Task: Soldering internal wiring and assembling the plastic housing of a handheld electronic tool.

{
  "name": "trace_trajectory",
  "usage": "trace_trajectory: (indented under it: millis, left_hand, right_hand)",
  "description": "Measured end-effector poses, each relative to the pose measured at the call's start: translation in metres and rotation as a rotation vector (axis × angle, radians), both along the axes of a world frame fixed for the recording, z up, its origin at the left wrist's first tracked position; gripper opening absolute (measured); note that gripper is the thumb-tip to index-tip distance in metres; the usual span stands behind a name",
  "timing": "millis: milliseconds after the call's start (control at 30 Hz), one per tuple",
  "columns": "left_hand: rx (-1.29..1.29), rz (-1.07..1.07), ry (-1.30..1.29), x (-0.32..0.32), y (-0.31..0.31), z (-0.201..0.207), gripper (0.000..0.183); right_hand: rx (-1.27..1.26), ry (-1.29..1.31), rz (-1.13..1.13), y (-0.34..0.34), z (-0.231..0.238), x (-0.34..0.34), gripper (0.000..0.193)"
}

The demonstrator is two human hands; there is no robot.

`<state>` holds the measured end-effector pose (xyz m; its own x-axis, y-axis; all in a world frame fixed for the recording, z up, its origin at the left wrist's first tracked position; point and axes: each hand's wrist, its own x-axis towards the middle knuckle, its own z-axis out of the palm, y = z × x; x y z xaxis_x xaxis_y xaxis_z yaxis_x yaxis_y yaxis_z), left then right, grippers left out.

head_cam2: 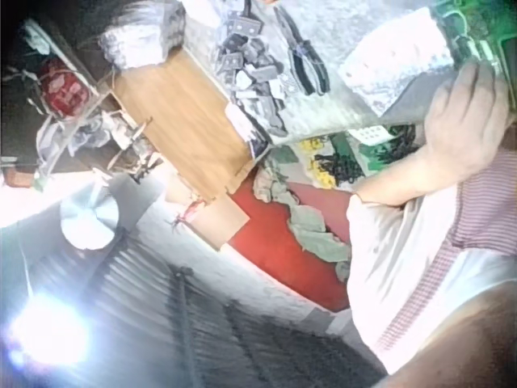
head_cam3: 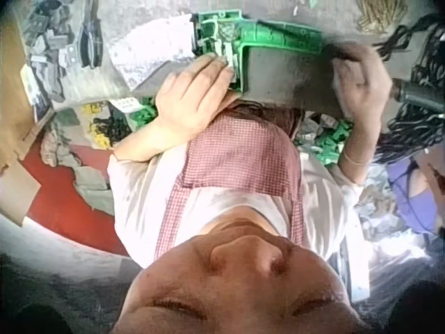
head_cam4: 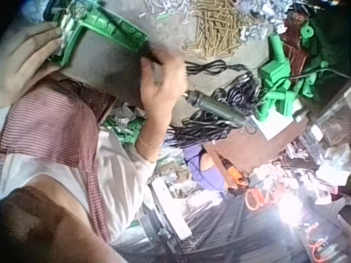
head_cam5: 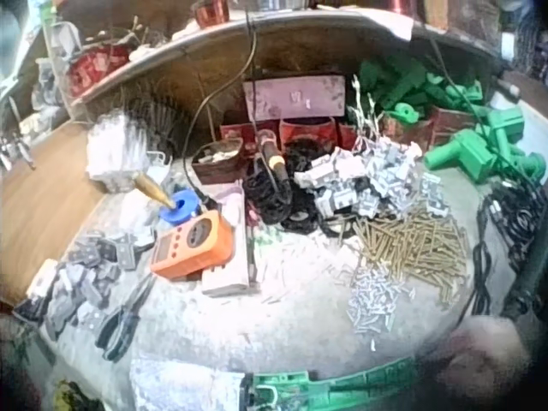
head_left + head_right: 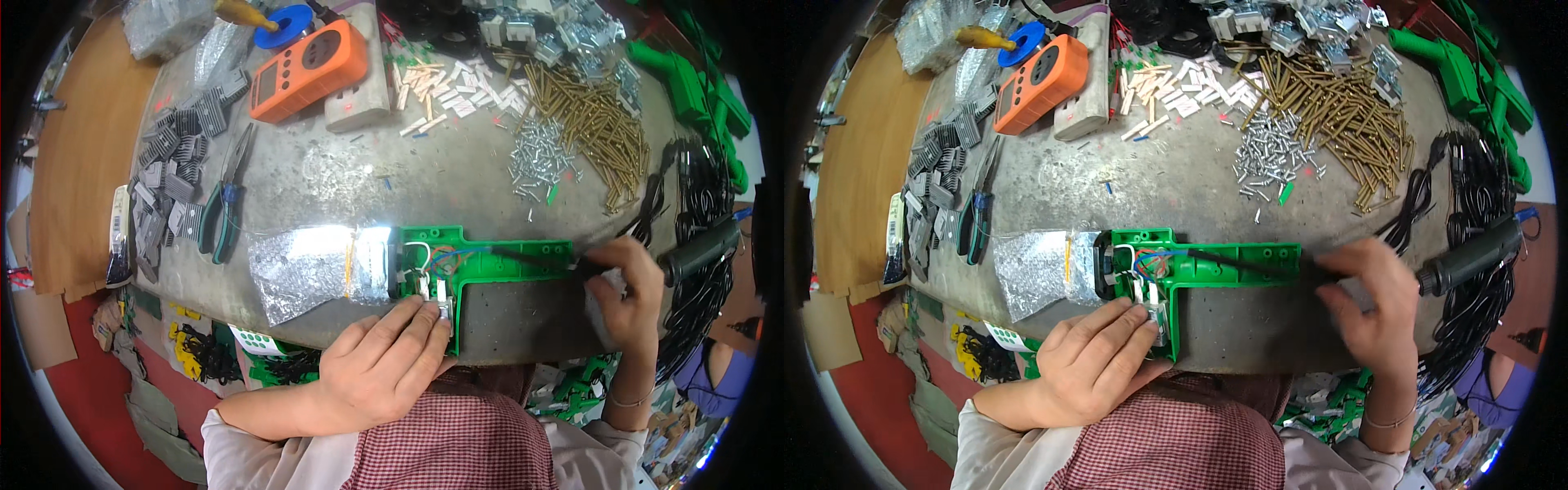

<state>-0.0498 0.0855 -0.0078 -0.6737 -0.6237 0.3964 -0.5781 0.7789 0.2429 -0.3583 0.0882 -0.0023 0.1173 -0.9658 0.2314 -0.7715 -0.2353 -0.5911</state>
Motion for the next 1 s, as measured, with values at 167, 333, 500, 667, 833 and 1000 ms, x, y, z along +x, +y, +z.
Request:
trace_trajectory:
  millis: [167,333,500,667,833,1000]
  left_hand:
    - [0.139,-0.003,-0.006,-0.006,-0.001,0.004,0.051]
    - [0.127,-0.01,0.004,-0.01,-0.005,0.002,0.054]
    - [0.174,0.021,-0.069,-0.013,-0.007,0.006,0.059]
    - [0.158,0.0,-0.109,-0.013,-0.005,0.013,0.061]
    - [0.141,0.015,-0.354,-0.019,-0.004,0.024,0.06]
    - [-0.001,0.052,-0.449,-0.024,-0.001,0.026,0.029]
  right_hand:
    - [0.062,0.013,0.123,-0.006,0.005,0.003,0.024]
    - [0.132,0.163,0.126,-0.015,0.018,0.0,0.025]
    - [0.053,0.222,0.224,-0.024,0.007,-0.003,0.026]
    - [-0.034,0.191,0.257,-0.015,-0.001,-0.002,0.026]
    - [0.063,0.182,0.28,-0.015,0.007,0.0,0.027]
    - [0.039,0.199,0.248,-0.008,0.008,0.002,0.027]
